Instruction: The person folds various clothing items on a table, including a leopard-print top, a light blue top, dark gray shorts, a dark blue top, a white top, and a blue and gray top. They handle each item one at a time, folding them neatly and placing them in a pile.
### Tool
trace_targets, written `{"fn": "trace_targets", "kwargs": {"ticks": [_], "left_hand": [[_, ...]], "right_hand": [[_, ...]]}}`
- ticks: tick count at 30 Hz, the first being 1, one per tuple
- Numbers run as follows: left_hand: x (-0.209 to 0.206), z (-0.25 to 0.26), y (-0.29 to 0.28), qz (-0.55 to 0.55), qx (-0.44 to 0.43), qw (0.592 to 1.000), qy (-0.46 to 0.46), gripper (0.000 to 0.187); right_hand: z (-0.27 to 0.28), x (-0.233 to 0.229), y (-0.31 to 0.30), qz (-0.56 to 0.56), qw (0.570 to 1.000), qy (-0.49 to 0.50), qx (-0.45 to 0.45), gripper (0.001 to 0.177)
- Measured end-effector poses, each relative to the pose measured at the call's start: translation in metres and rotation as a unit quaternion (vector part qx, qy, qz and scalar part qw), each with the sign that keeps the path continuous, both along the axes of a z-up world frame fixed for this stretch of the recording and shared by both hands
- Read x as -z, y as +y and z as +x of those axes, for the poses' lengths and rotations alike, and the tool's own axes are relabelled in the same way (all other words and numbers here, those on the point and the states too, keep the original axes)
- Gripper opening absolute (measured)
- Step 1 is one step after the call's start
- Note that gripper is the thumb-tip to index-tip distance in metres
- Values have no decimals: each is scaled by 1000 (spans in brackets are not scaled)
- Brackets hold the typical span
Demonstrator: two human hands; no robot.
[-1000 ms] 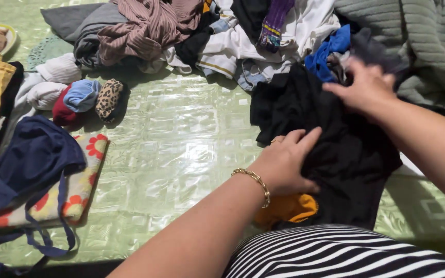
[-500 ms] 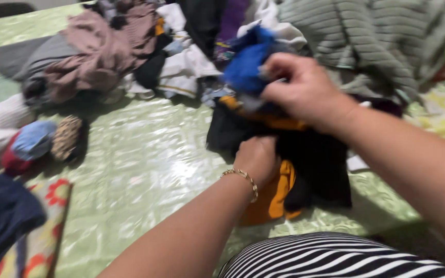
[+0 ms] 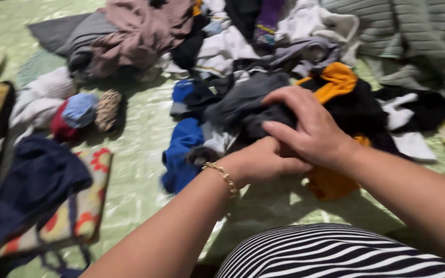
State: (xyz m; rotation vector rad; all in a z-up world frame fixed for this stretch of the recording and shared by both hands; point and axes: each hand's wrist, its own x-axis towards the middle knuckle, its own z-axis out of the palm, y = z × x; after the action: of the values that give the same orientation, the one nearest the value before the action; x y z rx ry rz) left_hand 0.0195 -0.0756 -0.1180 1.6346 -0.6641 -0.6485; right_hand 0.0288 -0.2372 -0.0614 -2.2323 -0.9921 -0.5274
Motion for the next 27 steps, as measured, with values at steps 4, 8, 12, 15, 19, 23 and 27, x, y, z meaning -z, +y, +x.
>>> {"fn": "trace_targets", "kwargs": {"ticks": [4, 8, 12, 15, 19, 23, 27], "left_hand": [[-31, -18, 44, 5, -14, 1000, 25, 40], [-46, -35, 78, 135, -137, 975, -109, 32], [-28, -48, 106, 293, -272, 840, -367, 24], [-35, -56, 117, 314, -357, 794, -378, 36], [-32, -57, 131, 319, -407, 763, -387, 51], [-16, -50, 149, 373, -390, 771, -338, 37], [-1, -37, 174, 399, -417, 751, -321, 21]], "right_hand": [[-2, 34, -16, -32, 998, -22, 43, 49], [10, 52, -37, -147, 975, -72, 147, 54], [32, 65, -42, -147, 948, -40, 278, 48], [27, 47, -13, -52, 966, -56, 246, 45], [21, 19, 27, -100, 986, -109, 74, 72], [58, 37, 14, -232, 948, -59, 209, 67], [98, 40, -7, -162, 944, 22, 285, 57]]}}
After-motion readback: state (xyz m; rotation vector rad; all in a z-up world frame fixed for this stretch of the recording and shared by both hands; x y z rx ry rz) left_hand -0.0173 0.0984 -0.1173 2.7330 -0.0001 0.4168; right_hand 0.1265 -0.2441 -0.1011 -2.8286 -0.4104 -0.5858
